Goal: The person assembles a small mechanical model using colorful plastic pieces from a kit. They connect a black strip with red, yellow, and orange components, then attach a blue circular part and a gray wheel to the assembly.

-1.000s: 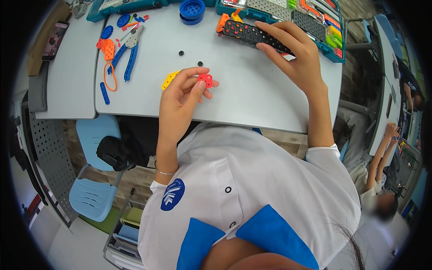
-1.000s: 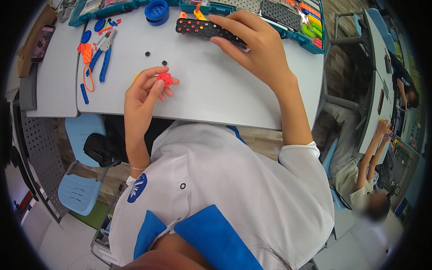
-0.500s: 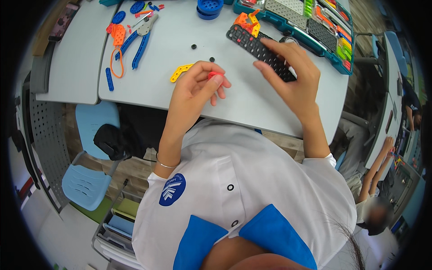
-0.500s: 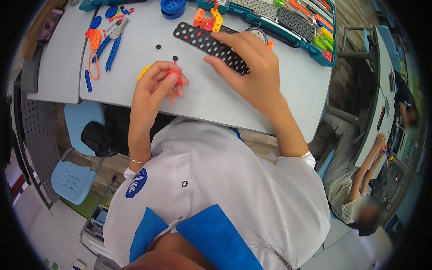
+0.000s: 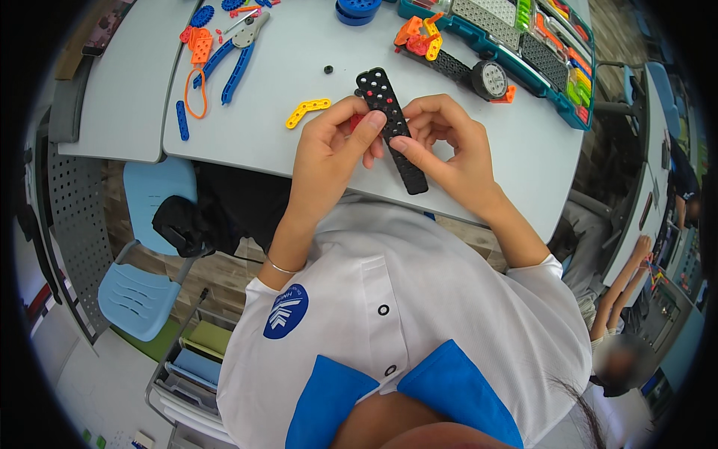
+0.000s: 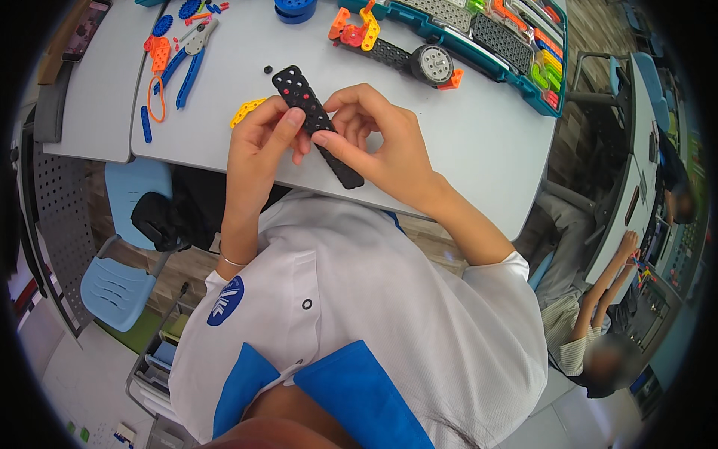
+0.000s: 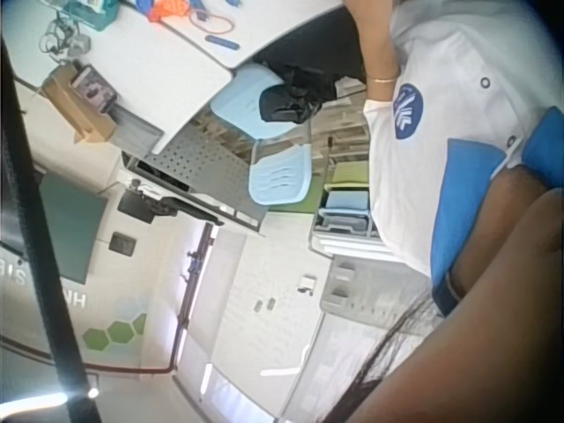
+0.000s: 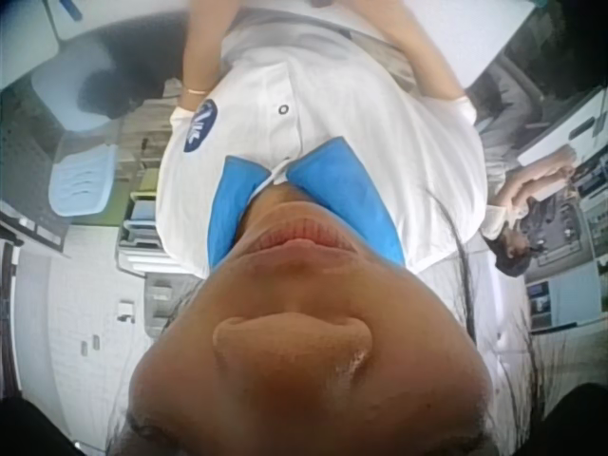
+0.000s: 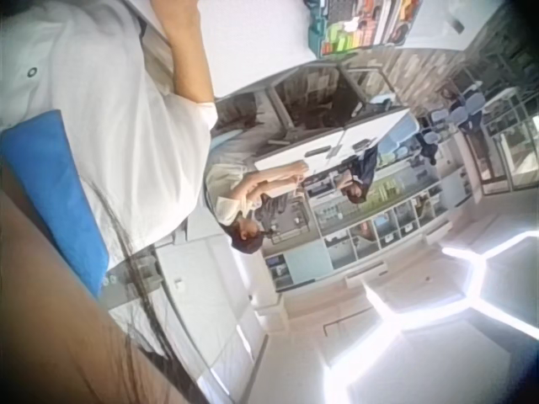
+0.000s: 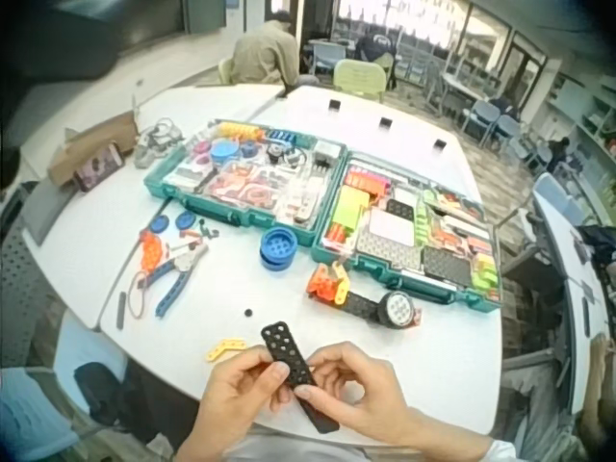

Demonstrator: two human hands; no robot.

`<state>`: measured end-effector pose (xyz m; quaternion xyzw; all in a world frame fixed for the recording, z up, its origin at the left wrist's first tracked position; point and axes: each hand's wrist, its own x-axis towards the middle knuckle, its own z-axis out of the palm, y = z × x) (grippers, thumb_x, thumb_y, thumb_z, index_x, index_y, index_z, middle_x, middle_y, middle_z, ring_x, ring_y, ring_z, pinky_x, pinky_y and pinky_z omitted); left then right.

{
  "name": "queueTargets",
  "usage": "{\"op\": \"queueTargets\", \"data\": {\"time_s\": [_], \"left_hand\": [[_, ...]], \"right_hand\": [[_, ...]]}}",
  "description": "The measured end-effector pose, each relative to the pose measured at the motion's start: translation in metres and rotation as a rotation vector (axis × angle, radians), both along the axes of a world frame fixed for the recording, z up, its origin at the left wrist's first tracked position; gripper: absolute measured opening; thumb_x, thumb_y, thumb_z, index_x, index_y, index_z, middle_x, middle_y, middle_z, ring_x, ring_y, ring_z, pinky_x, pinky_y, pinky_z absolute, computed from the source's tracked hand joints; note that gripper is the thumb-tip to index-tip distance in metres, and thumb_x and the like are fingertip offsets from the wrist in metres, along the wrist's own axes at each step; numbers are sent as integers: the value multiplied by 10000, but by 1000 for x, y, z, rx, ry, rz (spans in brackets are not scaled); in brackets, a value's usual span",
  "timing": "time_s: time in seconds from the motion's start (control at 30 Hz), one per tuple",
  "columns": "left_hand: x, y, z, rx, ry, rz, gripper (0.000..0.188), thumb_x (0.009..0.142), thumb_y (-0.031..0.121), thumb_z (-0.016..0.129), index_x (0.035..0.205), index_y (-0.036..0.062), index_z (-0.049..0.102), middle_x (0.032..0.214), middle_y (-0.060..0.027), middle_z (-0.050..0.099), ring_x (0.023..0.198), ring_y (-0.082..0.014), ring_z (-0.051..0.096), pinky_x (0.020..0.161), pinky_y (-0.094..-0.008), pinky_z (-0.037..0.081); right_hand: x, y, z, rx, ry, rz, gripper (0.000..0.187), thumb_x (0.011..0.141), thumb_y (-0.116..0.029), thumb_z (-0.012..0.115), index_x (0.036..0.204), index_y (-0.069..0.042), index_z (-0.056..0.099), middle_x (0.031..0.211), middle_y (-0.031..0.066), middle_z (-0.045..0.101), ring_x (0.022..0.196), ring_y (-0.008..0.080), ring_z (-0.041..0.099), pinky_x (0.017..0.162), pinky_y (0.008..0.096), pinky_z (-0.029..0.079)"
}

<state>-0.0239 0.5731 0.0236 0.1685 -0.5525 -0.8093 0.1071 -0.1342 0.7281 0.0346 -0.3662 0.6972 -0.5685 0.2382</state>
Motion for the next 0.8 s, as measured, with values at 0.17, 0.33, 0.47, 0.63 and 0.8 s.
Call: {"op": "queueTargets", "data": {"time_s": [0.17, 0.33, 0.47, 0.63, 0.8], "left_hand": [[3, -2, 0, 6, -20, 28, 184, 1002, 149, 645, 1029, -33, 643, 776, -40, 611, 635, -69, 563, 559, -208, 439], [4, -5, -1, 76, 0, 62, 212, 995, 151, 658, 1065, -48, 646, 840, -56, 631, 660, -84, 584, 571, -223, 452], [4, -7, -4, 53, 8, 88, 279, 998, 95, 619, 1216, -78, 609, 1004, -102, 667, 797, -120, 633, 647, -243, 498], [8, -13, -7, -57, 40, 127, 406, 1002, 8, 506, 1393, -101, 478, 1232, -181, 641, 1029, -209, 674, 763, -282, 550], [10, -20, -2, -21, 60, 125, 417, 1006, -10, 463, 1414, -94, 440, 1259, -202, 629, 1165, -280, 653, 892, -340, 578]], "right_hand": [[0, 0, 0, 49, -190, 36, 286, 881, -106, 773, 1102, -18, 614, 793, 9, 657, 653, 65, 600, 630, 214, 475], [3, -3, 1, 11, -234, 113, 305, 888, -97, 753, 1153, -6, 633, 870, 40, 713, 731, 124, 666, 701, 241, 527], [-2, -1, 1, 97, -55, 98, 301, 884, -77, 739, 1165, -6, 657, 900, 78, 732, 756, 129, 679, 722, 257, 541], [-7, -1, 2, 120, -6, 16, 250, 885, -59, 723, 1123, 3, 684, 906, 96, 733, 756, 135, 677, 713, 262, 542], [-11, -2, 2, 106, 254, 8, 285, 872, -40, 718, 1157, -35, 713, 927, 80, 687, 751, 155, 650, 689, 271, 527]]}}
